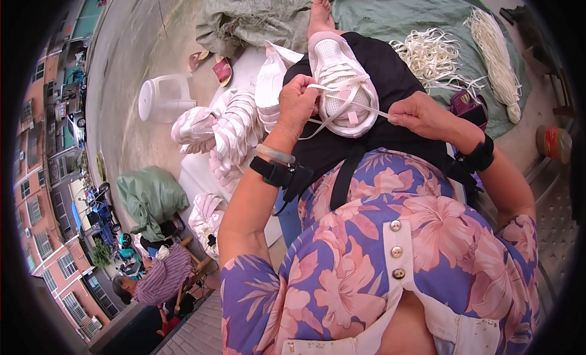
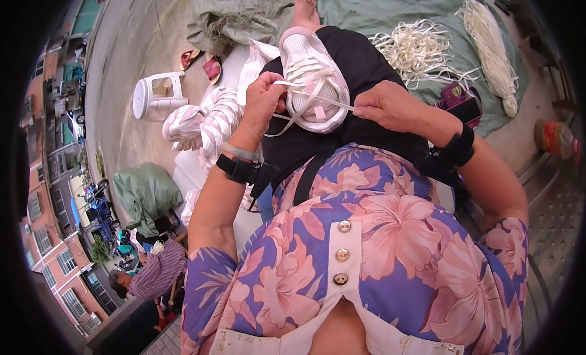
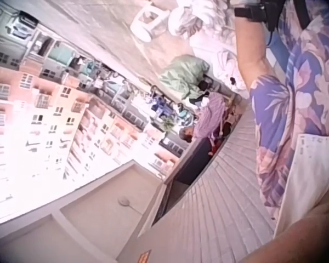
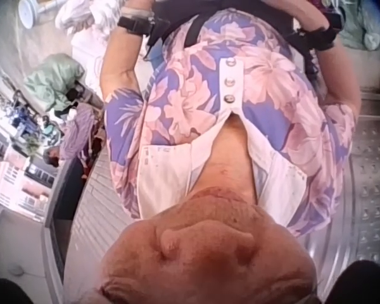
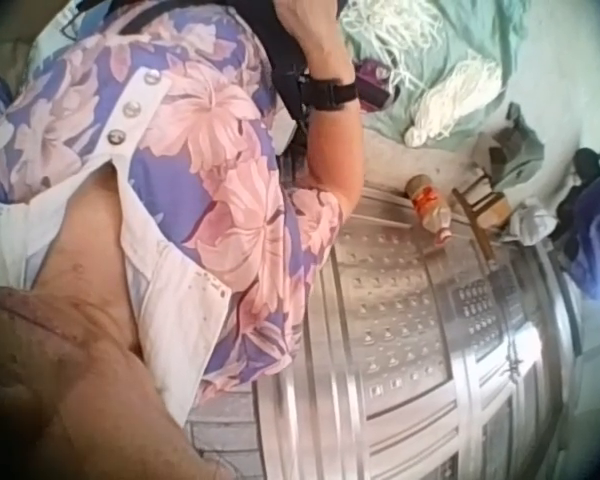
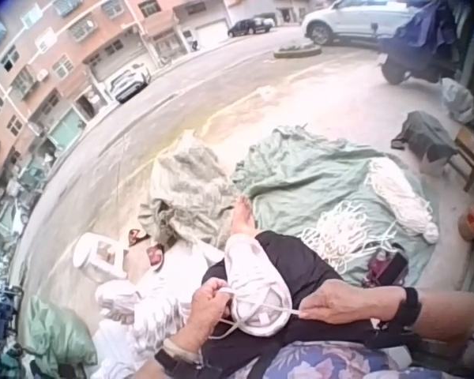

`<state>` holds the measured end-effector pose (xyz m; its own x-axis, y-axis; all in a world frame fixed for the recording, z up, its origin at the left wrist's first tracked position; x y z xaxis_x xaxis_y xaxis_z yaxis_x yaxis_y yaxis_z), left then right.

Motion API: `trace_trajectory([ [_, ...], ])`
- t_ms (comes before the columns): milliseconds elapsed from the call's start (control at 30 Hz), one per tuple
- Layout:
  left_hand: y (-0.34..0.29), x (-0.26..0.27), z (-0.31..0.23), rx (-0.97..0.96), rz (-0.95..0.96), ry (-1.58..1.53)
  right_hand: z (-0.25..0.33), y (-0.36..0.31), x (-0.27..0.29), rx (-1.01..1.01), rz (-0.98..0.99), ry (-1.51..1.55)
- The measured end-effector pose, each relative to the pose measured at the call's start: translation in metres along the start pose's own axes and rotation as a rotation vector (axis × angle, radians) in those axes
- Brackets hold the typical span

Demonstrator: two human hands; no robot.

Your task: The recorder is lacing a white and pink athletic shoe.

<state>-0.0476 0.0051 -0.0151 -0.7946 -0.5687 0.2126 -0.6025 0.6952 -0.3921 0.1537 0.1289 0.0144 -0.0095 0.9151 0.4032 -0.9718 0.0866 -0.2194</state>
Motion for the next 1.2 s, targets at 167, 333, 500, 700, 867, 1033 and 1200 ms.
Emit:
trace_trajectory([
  [167, 0.000, -0.004, 0.003, -0.003, 0.031, 0.005, -0.005, -0.024, 0.020, -0.123, -0.018, 0.129],
  [333, 0.002, 0.001, 0.005, -0.152, -0.052, 0.124, -0.008, -0.028, 0.020, -0.251, -0.105, 0.329],
  [500, -0.024, 0.007, 0.005, -0.138, -0.013, 0.220, 0.002, -0.021, 0.025, -0.133, -0.172, 0.187],
  [700, -0.056, -0.007, -0.007, -0.461, 0.052, 0.807, 0.020, -0.030, 0.040, 0.157, -0.448, -0.386],
  [867, -0.059, -0.009, -0.010, -0.650, 0.007, 0.867, 0.004, -0.027, 0.039, 0.140, -0.453, -0.476],
  [1033, -0.071, -0.005, -0.036, -0.717, -0.015, 0.659, 0.000, -0.019, 0.038, 0.149, -0.479, -0.474],
  [1200, -0.097, -0.026, -0.055, -0.366, 0.569, 0.392, 0.033, 0.008, 0.032, 0.390, -0.613, -0.384],
])
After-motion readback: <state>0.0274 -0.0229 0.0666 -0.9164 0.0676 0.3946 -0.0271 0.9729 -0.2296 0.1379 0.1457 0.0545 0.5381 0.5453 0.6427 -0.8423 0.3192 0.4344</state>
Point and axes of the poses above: each hand's wrist, its own y-axis towards the middle knuckle, its own x-axis out of the back of the hand, z = x × y, the point moved 6 cm from there along y, towards the middle knuckle
